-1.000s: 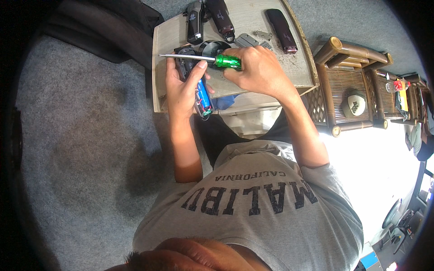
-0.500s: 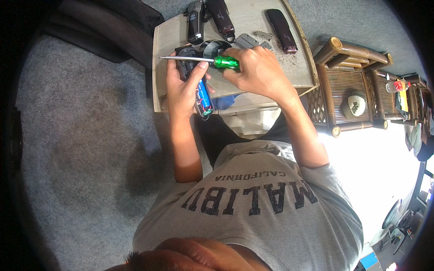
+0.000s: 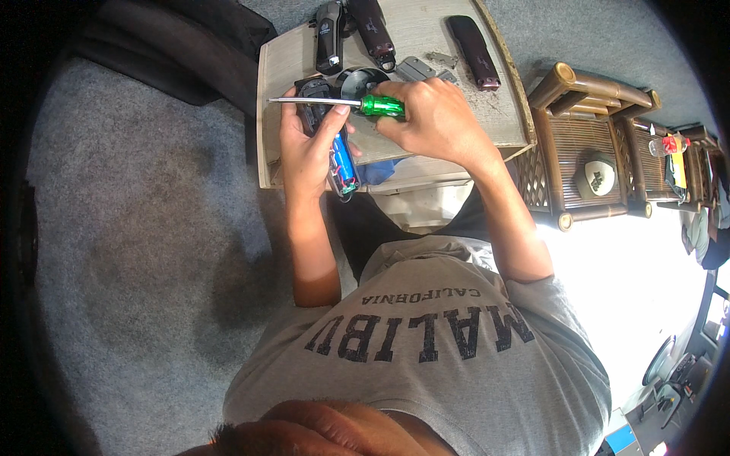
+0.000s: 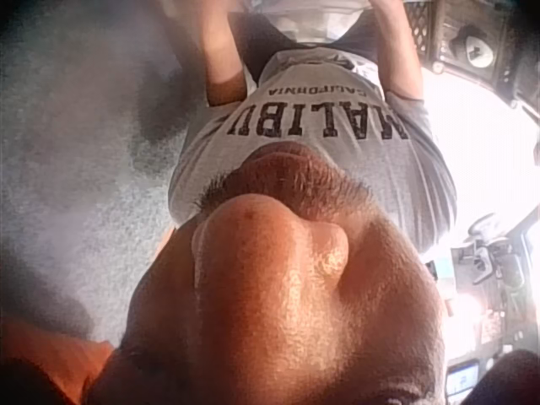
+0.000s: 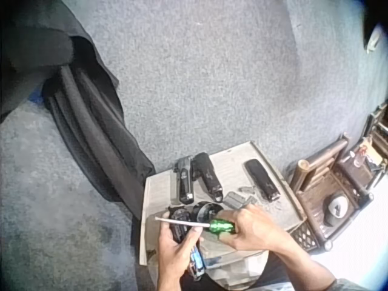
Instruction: The person disassembles hair clippers using a screwdriver, removing screws from the back and prying the casing open to reveal internal components.
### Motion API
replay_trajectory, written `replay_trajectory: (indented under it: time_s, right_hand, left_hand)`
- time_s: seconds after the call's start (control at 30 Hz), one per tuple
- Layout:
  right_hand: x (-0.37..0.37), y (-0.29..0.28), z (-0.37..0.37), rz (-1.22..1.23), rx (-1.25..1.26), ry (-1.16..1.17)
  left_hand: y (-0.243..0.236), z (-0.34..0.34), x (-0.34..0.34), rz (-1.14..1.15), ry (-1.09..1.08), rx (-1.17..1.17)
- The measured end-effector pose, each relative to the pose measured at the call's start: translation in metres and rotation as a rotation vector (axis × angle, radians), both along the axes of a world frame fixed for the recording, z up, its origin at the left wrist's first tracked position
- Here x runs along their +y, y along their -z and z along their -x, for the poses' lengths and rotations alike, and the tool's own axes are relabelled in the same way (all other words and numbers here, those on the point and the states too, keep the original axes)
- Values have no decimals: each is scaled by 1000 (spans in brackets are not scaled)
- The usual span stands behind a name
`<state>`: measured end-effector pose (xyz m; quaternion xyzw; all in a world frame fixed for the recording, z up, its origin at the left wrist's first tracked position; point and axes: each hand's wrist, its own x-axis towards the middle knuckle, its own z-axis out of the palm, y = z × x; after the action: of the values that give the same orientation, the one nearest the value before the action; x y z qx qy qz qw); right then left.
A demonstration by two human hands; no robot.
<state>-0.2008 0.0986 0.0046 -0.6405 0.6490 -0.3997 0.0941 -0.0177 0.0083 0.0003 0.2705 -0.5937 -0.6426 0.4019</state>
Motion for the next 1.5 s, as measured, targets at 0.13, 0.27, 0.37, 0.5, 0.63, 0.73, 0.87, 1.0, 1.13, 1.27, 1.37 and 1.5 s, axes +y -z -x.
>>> replay_trajectory:
  time_s: [0.13, 0.27, 0.37, 0.5, 0.63, 0.73, 0.87, 1.0, 1.13, 1.27, 1.37, 1.5]
  right_hand:
    - [0, 0, 0, -22, 6, -12]
    - [0, 1, 1, -43, -14, -9]
    - [-2, 6, 2, 14, -27, -10]
    - [-1, 2, 0, -6, -22, 1]
    - [0, -2, 0, -58, -16, 12]
    - [-2, 4, 0, 26, -24, 19]
    - [-1, 3, -1, 25, 9, 12]
    - [0, 0, -1, -9, 17, -5]
    - [1, -4, -1, -6, -28, -17]
    - [0, 0, 2, -22, 7, -36]
    - [0, 0, 2, -36, 6, -39]
    - [-1, -1, 1, -29, -45, -14]
  left_hand:
    - [2, -1, 0, 2, 3, 13]
    - [1, 0, -1, 6, 0, 4]
    - [-1, 1, 0, 8, 4, -14]
    - [-2, 1, 1, 13, -7, -20]
    - [-4, 1, 2, 13, -7, -29]
    - [-2, 1, 0, 20, -3, -35]
    - [-1, 0, 0, 19, -1, -29]
    - [2, 0, -1, 15, 4, -9]
    - [1, 0, -1, 15, 3, -20]
    - [2, 0, 0, 9, -6, 7]
    - [2, 1, 0, 17, -8, 0]
    - [-2, 1, 0, 10, -3, -30]
